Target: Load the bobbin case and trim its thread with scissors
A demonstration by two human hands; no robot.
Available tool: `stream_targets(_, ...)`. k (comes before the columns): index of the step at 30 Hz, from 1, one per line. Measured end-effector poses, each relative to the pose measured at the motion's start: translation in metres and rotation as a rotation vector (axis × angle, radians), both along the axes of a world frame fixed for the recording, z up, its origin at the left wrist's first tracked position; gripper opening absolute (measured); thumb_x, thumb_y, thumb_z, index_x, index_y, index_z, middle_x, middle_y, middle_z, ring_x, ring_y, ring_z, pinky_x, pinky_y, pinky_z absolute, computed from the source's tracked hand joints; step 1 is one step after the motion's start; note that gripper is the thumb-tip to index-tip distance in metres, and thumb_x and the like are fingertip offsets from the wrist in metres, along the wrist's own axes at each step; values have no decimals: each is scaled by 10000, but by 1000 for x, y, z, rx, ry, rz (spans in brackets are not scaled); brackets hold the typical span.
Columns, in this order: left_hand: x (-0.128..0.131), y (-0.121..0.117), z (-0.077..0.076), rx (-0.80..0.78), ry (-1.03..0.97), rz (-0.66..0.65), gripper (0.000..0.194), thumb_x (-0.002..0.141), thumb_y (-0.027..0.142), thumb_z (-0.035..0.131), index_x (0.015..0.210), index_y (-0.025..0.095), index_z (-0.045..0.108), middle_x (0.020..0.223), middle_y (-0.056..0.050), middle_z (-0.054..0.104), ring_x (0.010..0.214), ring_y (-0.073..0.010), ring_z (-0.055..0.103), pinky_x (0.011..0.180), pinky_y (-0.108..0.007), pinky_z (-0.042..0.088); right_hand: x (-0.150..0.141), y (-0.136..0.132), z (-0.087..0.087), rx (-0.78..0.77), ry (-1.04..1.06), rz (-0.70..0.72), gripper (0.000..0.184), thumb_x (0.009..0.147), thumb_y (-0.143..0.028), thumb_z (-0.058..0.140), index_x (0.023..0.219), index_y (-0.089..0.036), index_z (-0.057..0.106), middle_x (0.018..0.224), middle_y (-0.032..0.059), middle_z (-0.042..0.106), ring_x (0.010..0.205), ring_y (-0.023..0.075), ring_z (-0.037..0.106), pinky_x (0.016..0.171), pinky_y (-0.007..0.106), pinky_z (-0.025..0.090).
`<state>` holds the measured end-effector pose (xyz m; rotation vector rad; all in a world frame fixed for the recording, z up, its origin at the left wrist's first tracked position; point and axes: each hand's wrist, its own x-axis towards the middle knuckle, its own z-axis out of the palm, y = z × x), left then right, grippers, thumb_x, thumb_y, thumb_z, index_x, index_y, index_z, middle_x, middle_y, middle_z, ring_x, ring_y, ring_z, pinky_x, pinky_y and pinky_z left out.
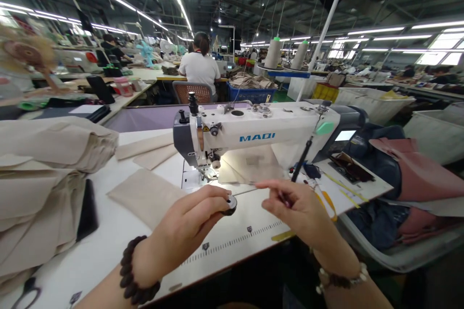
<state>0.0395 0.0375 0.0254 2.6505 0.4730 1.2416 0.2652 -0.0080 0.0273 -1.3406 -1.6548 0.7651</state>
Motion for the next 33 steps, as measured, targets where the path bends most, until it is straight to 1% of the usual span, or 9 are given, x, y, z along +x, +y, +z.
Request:
stream_targets(3,4,-2,-1,-19,2,4,129,863,82,463,942,181,485,867,-47,626,804,-123,621,681,-198,522,-23,4,7,55,31,189,314,794,-394,617,1052,-216,641,672,-33,449,550,94,386,503,223,327)
stream_targets(6,5,-5,-1,-22,26,30,108,881,112,449,961,180,473,843,-39,632,777,-115,618,664,-184,514,-31,9,12,86,26,248,239,818,-400,597,876,-182,678,709,-15,469,579,95,418,513,223,334)
stream_targets(9,4,-6,0,-23,48,6,122,879,95,448,969,172,475,861,-40,625,803,-110,609,697,-177,503,-29,10,14,108,-4,248,191,834,-317,589,740,-159,643,695,-14,465,594,97,433,510,218,329)
stream_targets(12,4,-5,2,-33,52,-37,147,863,62,460,962,166,494,873,-43,608,811,-107,598,707,-175,496,-26,6,14,160,-45,226,132,843,-216,553,735,-166,608,710,-11,462,631,107,457,542,221,347)
stream_targets(14,5,-4,3,-53,41,-33,147,858,61,470,952,167,504,861,-39,600,794,-105,593,693,-177,496,-26,4,13,195,-47,199,113,835,-172,528,741,-172,591,722,-9,458,651,114,465,558,223,358)
stream_targets(19,9,-4,2,-18,16,103,115,862,97,468,938,170,514,829,-33,587,743,-111,588,639,-185,499,-27,-3,15,208,-56,192,124,739,-59,537,740,-180,563,727,-26,441,602,90,429,527,209,331)
stream_targets(24,14,-6,6,57,-23,231,120,852,84,450,869,164,537,784,-26,556,697,-101,580,624,-173,496,-32,-10,17,203,-80,163,158,701,-35,527,713,-192,546,720,-25,445,602,94,426,504,209,317)
stream_targets(28,19,-6,6,83,-53,248,129,842,72,452,844,166,540,783,-20,544,699,-101,570,629,-184,500,-31,-15,17,189,-87,163,158,704,-44,521,709,-199,550,716,-21,449,607,102,434,505,212,328)
stream_targets(33,21,-5,3,46,-57,237,119,848,75,462,856,162,543,790,-14,530,695,-98,559,630,-185,493,-26,-18,16,127,-86,156,191,674,-13,520,683,-202,545,709,-31,459,625,97,451,512,202,333)
